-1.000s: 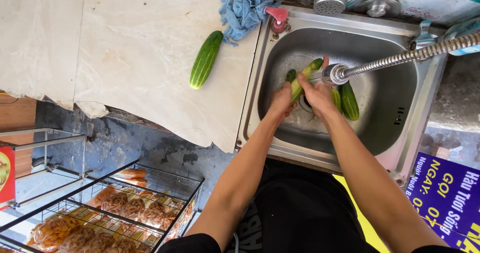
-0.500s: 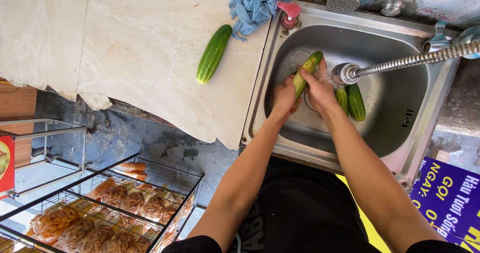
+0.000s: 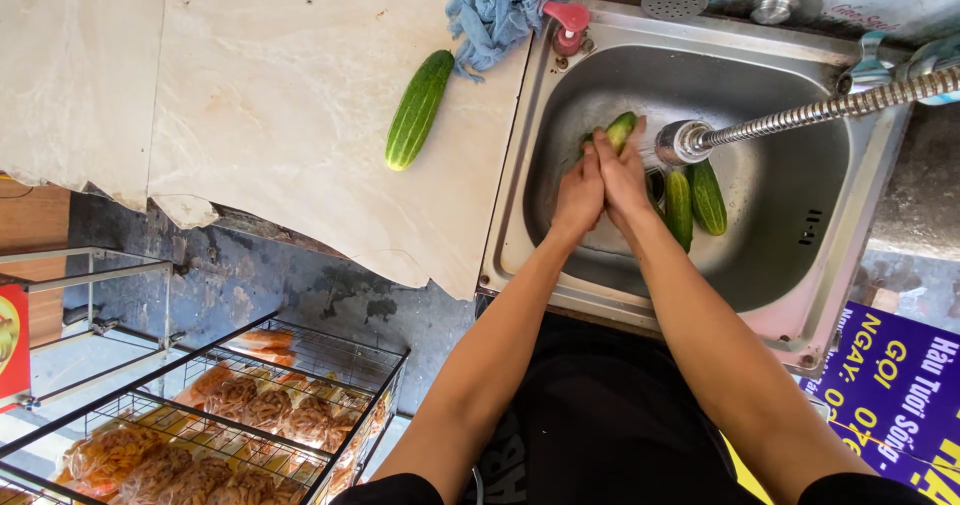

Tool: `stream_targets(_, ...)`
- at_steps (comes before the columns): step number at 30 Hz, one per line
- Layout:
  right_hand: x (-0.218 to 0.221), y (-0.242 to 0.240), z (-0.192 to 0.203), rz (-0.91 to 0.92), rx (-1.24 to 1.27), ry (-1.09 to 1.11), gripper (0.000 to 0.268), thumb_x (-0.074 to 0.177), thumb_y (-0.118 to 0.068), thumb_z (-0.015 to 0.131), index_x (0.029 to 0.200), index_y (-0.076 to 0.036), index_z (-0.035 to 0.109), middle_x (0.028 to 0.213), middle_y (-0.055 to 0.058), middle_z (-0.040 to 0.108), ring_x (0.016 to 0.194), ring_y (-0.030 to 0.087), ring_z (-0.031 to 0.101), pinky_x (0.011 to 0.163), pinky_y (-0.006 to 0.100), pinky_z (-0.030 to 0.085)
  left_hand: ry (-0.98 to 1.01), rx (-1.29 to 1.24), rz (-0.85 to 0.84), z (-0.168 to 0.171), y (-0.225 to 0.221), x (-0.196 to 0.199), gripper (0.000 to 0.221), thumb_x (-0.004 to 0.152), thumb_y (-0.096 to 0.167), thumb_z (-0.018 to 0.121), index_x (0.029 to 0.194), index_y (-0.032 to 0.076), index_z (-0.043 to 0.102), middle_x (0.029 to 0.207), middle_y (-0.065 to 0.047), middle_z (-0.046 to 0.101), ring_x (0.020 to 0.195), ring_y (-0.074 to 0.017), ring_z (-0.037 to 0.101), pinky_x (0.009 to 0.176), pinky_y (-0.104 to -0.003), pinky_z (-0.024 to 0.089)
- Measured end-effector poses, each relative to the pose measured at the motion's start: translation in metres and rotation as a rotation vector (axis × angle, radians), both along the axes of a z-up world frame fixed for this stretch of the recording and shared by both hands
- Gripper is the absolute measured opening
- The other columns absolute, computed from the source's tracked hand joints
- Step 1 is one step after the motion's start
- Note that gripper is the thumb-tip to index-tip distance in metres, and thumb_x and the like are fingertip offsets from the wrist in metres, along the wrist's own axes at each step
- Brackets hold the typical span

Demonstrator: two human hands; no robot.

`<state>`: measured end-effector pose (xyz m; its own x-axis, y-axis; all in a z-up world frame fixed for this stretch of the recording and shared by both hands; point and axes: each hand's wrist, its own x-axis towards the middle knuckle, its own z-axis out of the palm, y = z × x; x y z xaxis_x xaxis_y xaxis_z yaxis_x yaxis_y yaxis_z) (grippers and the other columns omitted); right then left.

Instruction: Washing and slicing cucumbers at a food station, then cleaning a basket.

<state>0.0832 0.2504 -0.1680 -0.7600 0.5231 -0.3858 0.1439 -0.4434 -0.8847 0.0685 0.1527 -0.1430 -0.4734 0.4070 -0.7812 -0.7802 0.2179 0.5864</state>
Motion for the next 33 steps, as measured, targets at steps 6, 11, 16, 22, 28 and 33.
stream_targets(6, -0.009, 0.073, -0.056, -0.155, -0.413, -0.021, 0.039, 0.103, -0.034, 0.072, 0.121, -0.003, 0.054, 0.079, 0.009, 0.055, 0.066, 0.024, 0.058, 0.068, 0.046, 0.058, 0.961, -0.214, -0.19, 0.06, -0.005, 0.015, 0.055, 0.102, 0.045, 0.044, 0.141, 0.011, 0.061, 0.11, -0.033, 0.07, 0.092, -0.0541, 0.067, 0.08, -0.057, 0.052)
stream_targets(11, -0.016, 0.068, -0.045, -0.347, -0.691, 0.163, 0.042, 0.112, -0.034, 0.071, 0.115, 0.005, 0.055, 0.094, 0.017, 0.063, 0.082, 0.034, 0.066, 0.097, 0.055, 0.058, 0.184, -0.077, -0.09, 0.062, 0.007, 0.014, 0.054, 0.106, 0.047, 0.042, 0.137, 0.009, 0.065, 0.103, -0.035, 0.065, 0.078, -0.0499, 0.067, 0.072, -0.062, 0.052)
stream_targets(16, 0.016, 0.004, 0.027, 0.064, 0.305, 0.03, 0.06, 0.112, -0.03, 0.055, 0.159, -0.018, 0.02, 0.143, 0.021, 0.047, 0.125, 0.035, 0.049, 0.108, 0.054, 0.04, 0.225, 0.329, 0.284, -0.006, 0.03, 0.002, 0.052, 0.108, 0.042, 0.043, 0.14, 0.005, 0.059, 0.129, -0.008, 0.065, 0.116, -0.0176, 0.061, 0.104, -0.034, 0.045)
stream_targets(22, 0.069, 0.017, 0.063, 0.372, 0.865, -0.42, 0.054, 0.111, -0.035, 0.052, 0.16, -0.018, 0.038, 0.138, 0.028, 0.06, 0.125, 0.04, 0.056, 0.103, 0.047, 0.044, -0.158, 0.579, 0.196, -0.014, 0.049, -0.014, 0.054, 0.108, 0.046, 0.048, 0.142, 0.004, 0.055, 0.125, -0.009, 0.065, 0.111, -0.0185, 0.062, 0.098, -0.034, 0.05)
stream_targets(28, 0.092, 0.031, 0.162, 0.75, 0.358, -0.519, 0.057, 0.1, -0.036, 0.057, 0.156, -0.031, 0.047, 0.091, 0.015, 0.072, 0.076, 0.021, 0.069, 0.069, 0.034, 0.054, -0.039, 0.295, -0.01, -0.116, 0.067, -0.056, 0.05, 0.106, 0.041, 0.058, 0.128, -0.004, 0.062, 0.089, -0.014, 0.06, 0.069, -0.023, 0.06, 0.064, -0.04, 0.054)
stream_targets(33, 0.088, 0.097, 0.08, 0.297, 0.067, -0.428, 0.039, 0.102, -0.026, 0.065, 0.131, 0.0, 0.068, 0.098, 0.003, 0.074, 0.071, 0.014, 0.064, 0.062, 0.028, 0.05, 0.13, 0.238, -0.339, -0.083, 0.052, -0.047, 0.03, 0.102, 0.017, 0.049, 0.11, -0.002, 0.07, 0.087, -0.008, 0.074, 0.068, -0.0117, 0.07, 0.062, -0.027, 0.058)
